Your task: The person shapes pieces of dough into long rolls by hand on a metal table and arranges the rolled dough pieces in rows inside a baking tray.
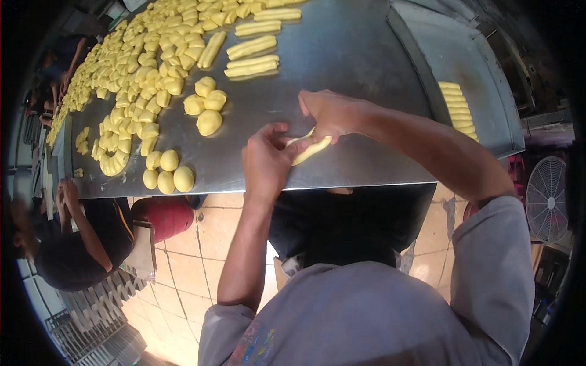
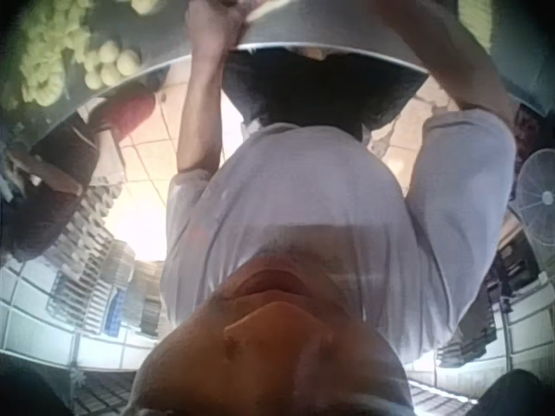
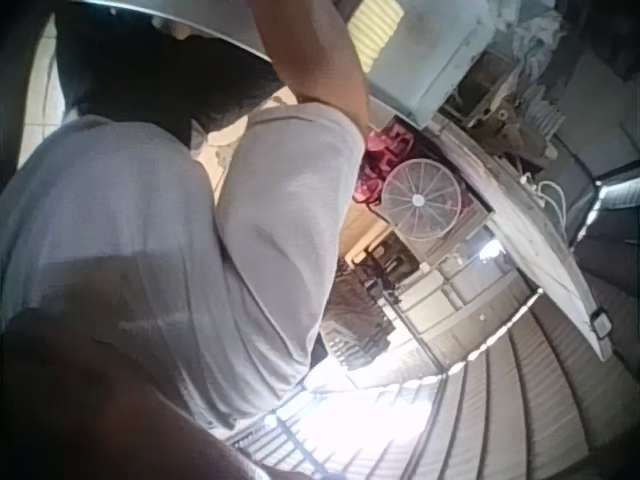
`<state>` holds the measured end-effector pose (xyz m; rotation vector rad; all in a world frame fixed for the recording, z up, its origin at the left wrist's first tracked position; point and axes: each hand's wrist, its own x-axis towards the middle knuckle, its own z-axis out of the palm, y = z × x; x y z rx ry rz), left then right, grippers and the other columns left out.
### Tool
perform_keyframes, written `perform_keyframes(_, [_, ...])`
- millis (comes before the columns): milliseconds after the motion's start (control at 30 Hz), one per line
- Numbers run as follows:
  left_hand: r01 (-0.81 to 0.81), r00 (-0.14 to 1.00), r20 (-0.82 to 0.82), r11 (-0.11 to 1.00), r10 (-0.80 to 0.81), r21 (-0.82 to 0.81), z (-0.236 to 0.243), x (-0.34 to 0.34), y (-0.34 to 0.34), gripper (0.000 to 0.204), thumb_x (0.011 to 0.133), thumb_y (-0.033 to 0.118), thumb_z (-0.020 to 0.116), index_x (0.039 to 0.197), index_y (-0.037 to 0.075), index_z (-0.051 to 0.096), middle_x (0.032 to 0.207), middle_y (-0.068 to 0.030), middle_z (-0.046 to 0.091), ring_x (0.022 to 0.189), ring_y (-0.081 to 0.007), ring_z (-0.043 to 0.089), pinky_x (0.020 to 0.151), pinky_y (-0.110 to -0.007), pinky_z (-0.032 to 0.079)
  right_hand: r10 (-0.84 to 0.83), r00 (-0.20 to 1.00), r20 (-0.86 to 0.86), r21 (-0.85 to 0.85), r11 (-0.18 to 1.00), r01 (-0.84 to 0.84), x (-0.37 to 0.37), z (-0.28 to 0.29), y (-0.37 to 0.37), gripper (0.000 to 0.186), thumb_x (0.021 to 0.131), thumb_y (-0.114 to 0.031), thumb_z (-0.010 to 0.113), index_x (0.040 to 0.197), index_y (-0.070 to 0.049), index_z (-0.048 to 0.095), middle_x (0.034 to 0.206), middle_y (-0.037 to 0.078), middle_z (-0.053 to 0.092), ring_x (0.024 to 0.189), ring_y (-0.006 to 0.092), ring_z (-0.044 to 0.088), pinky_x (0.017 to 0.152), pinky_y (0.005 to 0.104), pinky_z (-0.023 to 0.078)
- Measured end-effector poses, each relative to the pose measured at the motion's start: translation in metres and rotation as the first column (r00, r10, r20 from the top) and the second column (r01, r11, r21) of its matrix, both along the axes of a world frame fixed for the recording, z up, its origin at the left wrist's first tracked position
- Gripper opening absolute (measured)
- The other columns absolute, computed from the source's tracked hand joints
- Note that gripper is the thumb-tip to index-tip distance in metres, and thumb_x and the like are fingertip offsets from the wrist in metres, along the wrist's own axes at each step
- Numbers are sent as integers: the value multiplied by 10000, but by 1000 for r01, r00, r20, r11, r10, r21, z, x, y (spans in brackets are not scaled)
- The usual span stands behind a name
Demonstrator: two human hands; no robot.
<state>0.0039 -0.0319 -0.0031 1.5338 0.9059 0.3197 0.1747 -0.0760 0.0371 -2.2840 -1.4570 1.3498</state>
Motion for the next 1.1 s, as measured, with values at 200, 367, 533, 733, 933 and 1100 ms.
perform_keyframes(200, [103,980,-173,509,93,854,-10,-18,6,543,588,462,811,878,38,636,735,-71,609,710,-255,558,677,-379,428,-69,932,356,164,986,11,32,-9,-27,846,558,-448,828,1152,-7,418,1133,211,440,1127,356,419,898,451,399])
perform_keyframes(367, [407,863,-506,624,-22,667,18,0,22,626,549,532,814,792,0,591,788,-119,614,777,-303,594,695,-390,460,78,889,451,62,991,-118,2,-7,4,932,511,-519,824,1179,-21,406,1164,215,405,1176,370,366,893,464,402])
perform_keyframes(533, [368,899,-436,462,45,807,3,-17,19,587,584,506,808,755,-4,573,784,-118,613,759,-295,586,662,-394,457,186,901,392,65,971,-229,31,-5,-14,946,517,-527,820,1207,-38,396,1187,189,391,1204,352,343,895,490,393])
perform_keyframes(733, [303,927,-375,568,12,765,6,-15,27,518,626,484,785,688,23,559,684,-99,573,689,-283,554,636,-391,439,19,911,412,33,999,-36,35,-6,-8,928,529,-549,800,1200,-48,401,1191,179,387,1221,332,312,898,482,386])
perform_keyframes(933, [181,937,-318,574,147,799,0,-20,32,541,607,527,778,666,30,571,695,-102,579,707,-290,556,651,-399,444,-59,945,321,260,965,-28,63,-7,-21,884,542,-535,798,1182,-55,423,1179,181,394,1205,329,325,926,476,357])
perform_keyframes(1100, [376,883,-466,503,61,778,16,5,6,631,561,604,768,739,26,586,696,-112,592,751,-302,586,663,-397,461,108,928,357,115,981,-158,29,-3,-16,866,535,-528,801,1173,-63,446,1168,167,403,1187,316,333,911,508,339])
